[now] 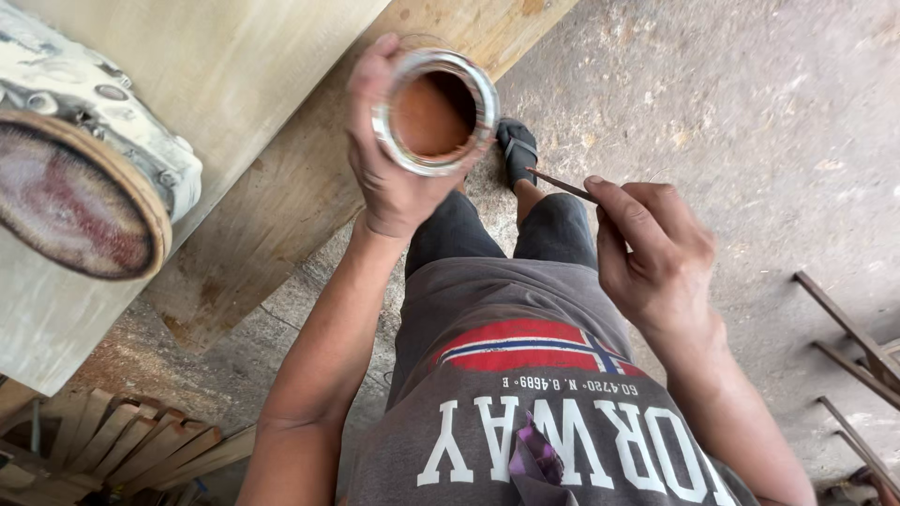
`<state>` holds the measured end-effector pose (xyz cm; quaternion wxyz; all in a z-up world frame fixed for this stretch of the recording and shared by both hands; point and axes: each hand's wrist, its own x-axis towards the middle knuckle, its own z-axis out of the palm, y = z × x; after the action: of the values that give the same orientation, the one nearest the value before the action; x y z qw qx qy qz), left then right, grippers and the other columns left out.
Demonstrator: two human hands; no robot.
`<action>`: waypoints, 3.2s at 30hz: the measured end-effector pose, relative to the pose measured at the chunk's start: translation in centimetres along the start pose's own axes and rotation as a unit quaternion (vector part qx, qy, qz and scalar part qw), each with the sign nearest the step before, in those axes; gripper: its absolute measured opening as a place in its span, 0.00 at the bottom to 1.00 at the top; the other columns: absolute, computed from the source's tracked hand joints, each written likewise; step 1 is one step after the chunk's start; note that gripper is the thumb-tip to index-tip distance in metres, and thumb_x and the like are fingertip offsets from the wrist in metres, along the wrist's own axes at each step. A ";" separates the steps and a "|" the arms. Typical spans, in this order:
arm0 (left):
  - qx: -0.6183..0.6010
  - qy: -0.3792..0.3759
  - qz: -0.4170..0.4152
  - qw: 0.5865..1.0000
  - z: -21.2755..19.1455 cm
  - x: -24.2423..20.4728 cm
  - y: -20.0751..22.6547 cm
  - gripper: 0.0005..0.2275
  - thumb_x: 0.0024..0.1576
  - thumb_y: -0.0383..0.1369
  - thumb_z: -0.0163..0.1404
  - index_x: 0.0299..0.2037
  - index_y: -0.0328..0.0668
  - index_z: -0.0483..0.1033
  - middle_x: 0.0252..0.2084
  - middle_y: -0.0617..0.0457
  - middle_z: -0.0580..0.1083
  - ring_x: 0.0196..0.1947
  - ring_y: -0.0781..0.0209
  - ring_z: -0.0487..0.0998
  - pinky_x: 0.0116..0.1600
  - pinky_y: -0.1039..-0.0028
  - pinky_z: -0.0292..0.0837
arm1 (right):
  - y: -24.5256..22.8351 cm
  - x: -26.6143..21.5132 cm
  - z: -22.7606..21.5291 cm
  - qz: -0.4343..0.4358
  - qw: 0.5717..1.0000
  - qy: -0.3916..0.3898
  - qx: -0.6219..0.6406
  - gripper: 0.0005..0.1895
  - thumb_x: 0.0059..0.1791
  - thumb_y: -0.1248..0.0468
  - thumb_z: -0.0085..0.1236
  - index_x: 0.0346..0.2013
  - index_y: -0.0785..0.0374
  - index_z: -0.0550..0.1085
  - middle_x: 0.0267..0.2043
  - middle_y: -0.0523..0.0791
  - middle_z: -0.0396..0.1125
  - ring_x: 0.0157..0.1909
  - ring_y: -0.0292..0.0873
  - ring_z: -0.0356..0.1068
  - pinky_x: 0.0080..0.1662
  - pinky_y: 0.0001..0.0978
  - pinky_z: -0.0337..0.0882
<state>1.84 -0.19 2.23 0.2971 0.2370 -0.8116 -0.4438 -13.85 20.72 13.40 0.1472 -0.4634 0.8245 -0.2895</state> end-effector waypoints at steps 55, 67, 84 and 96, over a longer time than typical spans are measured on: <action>0.118 0.707 -0.360 0.596 -18.9 -83.5 27.7 0.44 0.46 0.34 0.71 0.69 0.37 0.54 0.63 0.39 0.67 0.62 0.48 0.75 0.64 0.62 0.77 | -40.9 -34.7 28.9 -0.665 0.678 -0.313 -0.026 0.07 0.56 0.73 0.59 0.48 0.64 0.80 0.38 0.51 0.72 0.38 0.48 0.72 0.39 0.35 0.72; 0.187 0.801 -0.429 0.374 -29.5 -98.5 25.4 0.45 0.45 0.34 0.72 0.69 0.35 0.52 0.58 0.38 0.73 0.57 0.45 0.80 0.59 0.62 0.82 | -66.4 -55.2 54.8 -0.753 0.434 -0.488 0.079 0.06 0.55 0.71 0.61 0.46 0.68 0.79 0.40 0.50 0.71 0.33 0.43 0.72 0.32 0.30 0.71; 0.174 0.887 -0.416 0.103 -42.8 -126.8 23.2 0.38 0.46 0.37 0.68 0.65 0.34 0.59 0.55 0.39 0.76 0.55 0.48 0.80 0.57 0.64 0.78 | -91.3 -94.7 72.6 -0.810 0.197 -0.543 0.105 0.08 0.53 0.71 0.58 0.45 0.71 0.78 0.39 0.51 0.73 0.32 0.42 0.73 0.32 0.28 0.74; 0.119 0.900 -0.419 0.020 -51.3 -172.1 18.4 0.39 0.48 0.41 0.69 0.63 0.34 0.57 0.56 0.41 0.76 0.55 0.49 0.81 0.57 0.65 0.80 | -104.3 -131.8 94.0 -0.834 0.215 -0.499 0.098 0.07 0.54 0.68 0.59 0.46 0.66 0.78 0.40 0.49 0.72 0.34 0.47 0.72 0.34 0.34 0.72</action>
<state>157.50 90.78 -6.67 0.5223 0.7794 0.2976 0.1764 174.47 58.59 -0.10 0.2472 -0.9170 -0.3112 -0.0344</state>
